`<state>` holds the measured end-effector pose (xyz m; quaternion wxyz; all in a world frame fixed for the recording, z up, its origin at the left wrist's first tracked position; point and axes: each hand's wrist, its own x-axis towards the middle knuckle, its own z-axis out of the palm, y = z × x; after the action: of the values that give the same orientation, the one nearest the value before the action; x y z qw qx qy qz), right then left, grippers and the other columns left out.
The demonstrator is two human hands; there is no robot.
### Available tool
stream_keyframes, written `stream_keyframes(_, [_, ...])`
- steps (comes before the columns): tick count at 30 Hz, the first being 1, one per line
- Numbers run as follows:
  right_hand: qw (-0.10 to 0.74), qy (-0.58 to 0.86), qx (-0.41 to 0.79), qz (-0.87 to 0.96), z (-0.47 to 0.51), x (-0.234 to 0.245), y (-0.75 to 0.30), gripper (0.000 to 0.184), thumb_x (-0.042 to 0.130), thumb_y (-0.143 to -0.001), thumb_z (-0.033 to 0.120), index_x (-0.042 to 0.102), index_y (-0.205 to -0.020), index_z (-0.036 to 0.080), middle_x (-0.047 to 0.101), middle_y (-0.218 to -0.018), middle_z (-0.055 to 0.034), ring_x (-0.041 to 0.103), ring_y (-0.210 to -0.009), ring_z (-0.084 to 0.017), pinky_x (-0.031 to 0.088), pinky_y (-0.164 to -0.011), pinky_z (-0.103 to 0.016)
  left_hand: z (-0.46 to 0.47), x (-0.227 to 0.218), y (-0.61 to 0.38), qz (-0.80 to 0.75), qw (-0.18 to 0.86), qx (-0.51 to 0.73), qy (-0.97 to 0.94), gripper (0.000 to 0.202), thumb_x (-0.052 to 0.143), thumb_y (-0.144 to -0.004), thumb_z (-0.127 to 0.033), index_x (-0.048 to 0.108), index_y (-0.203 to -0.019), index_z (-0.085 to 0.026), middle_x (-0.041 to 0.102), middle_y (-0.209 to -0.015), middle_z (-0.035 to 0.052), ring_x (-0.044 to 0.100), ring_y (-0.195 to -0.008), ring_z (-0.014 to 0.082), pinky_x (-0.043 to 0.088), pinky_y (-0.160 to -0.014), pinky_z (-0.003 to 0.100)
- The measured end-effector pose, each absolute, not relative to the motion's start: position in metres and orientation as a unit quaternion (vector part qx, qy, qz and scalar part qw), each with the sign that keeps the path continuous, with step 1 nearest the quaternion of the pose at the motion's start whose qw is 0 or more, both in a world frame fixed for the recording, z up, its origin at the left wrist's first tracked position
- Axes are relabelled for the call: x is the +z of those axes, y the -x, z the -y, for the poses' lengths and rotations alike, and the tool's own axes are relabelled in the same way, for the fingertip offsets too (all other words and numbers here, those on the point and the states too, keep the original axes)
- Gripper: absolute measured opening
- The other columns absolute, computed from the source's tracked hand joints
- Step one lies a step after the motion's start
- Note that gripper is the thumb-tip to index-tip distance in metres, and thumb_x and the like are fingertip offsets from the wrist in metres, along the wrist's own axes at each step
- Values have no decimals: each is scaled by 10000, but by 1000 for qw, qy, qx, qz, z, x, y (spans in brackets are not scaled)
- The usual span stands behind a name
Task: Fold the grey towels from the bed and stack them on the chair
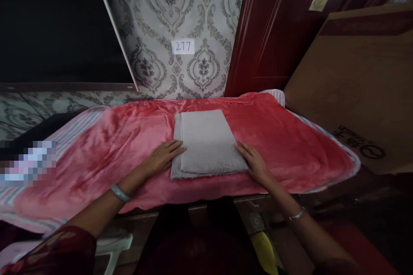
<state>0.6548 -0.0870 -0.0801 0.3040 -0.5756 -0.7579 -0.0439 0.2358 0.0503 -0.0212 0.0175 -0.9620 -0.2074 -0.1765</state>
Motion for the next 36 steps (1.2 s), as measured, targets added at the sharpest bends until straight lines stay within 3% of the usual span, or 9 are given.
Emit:
stream_keyframes(7, [317, 572, -40, 755, 96, -73, -652, 695, 401, -825, 58, 588, -1460, 270, 614, -1434, -107, 564, -1301, -266, 460, -1105, -551, -50, -9, -240, 205, -19, -151, 967, 518, 536, -937, -257, 561, -1454, -283, 517, -1540, 114, 472, -1411, 284, 400, -1168, 506])
stream_keyframes(12, [356, 540, -51, 761, 113, -50, -605, 576, 389, -921, 117, 597, -1438, 260, 650, -1390, -90, 581, -1301, -241, 435, -1142, -522, -43, -4, -246, 190, -38, -152, 969, 476, 559, -940, -309, 601, -1413, -290, 516, -1540, 114, 457, -1417, 293, 400, -1157, 509])
stream_keyframes(14, [335, 529, -43, 778, 118, -42, -575, 541, 452, -964, 202, 523, -1498, 239, 604, -1451, -103, 527, -1367, -251, 381, -1184, -529, -42, -4, -248, 187, -51, -171, 966, 446, 570, -929, -301, 639, -1369, -277, 555, -1499, 120, 471, -1401, 296, 408, -1152, 511])
stream_keyframes(17, [278, 541, -16, 794, 119, -37, -532, 745, 600, -923, 301, 327, -1610, 209, 452, -1588, -134, 405, -1468, -290, 314, -1213, -558, -40, -1, -253, 197, -79, -211, 954, 405, 589, -917, -306, 682, -1309, -262, 590, -1456, 133, 488, -1380, 304, 417, -1148, 520])
stream_keyframes(21, [250, 583, 1, 773, 105, -39, -493, 876, 658, -862, 256, 251, -1637, 222, 378, -1631, -146, 371, -1476, -328, 316, -1193, -575, -37, 10, -262, 216, -105, -229, 943, 392, 595, -910, -339, 701, -1278, -259, 595, -1450, 135, 482, -1385, 310, 405, -1162, 532])
stream_keyframes(27, [274, 596, 8, 755, 78, -31, -483, 739, 502, -861, 99, 400, -1583, 215, 614, -1430, -120, 549, -1303, -285, 443, -1103, -460, -33, 8, -270, 232, -94, -270, 930, 386, 579, -906, -290, 690, -1272, -237, 581, -1464, 146, 462, -1405, 310, 382, -1177, 539])
stream_keyframes(31, [249, 607, 36, 754, 65, 2, -496, 698, 459, -832, 58, 521, -1496, 263, 685, -1344, -61, 647, -1175, -232, 499, -996, -342, -24, -18, -273, 340, -125, -386, 848, 631, 647, -872, -366, 506, -1469, -217, 347, -1641, 167, 298, -1526, 330, 306, -1229, 564])
stream_keyframes(33, [246, 611, 28, 752, 56, 28, -505, 609, 484, -848, 91, 593, -1418, 277, 731, -1259, -53, 678, -1119, -235, 511, -932, -316, -19, -34, -275, 406, -193, -466, 762, 782, 687, -838, -422, 401, -1535, -213, 320, -1648, 178, 294, -1530, 341, 336, -1215, 569])
stream_keyframes(36, [258, 600, 21, 757, 35, 76, -517, 360, 558, -891, 195, 708, -1212, 256, 780, -1093, -59, 708, -1026, -245, 517, -824, -279, -14, -51, -280, 440, -400, -514, 618, 796, 712, -801, -500, 445, -1480, -183, 528, -1480, 199, 522, -1372, 338, 464, -1126, 533])
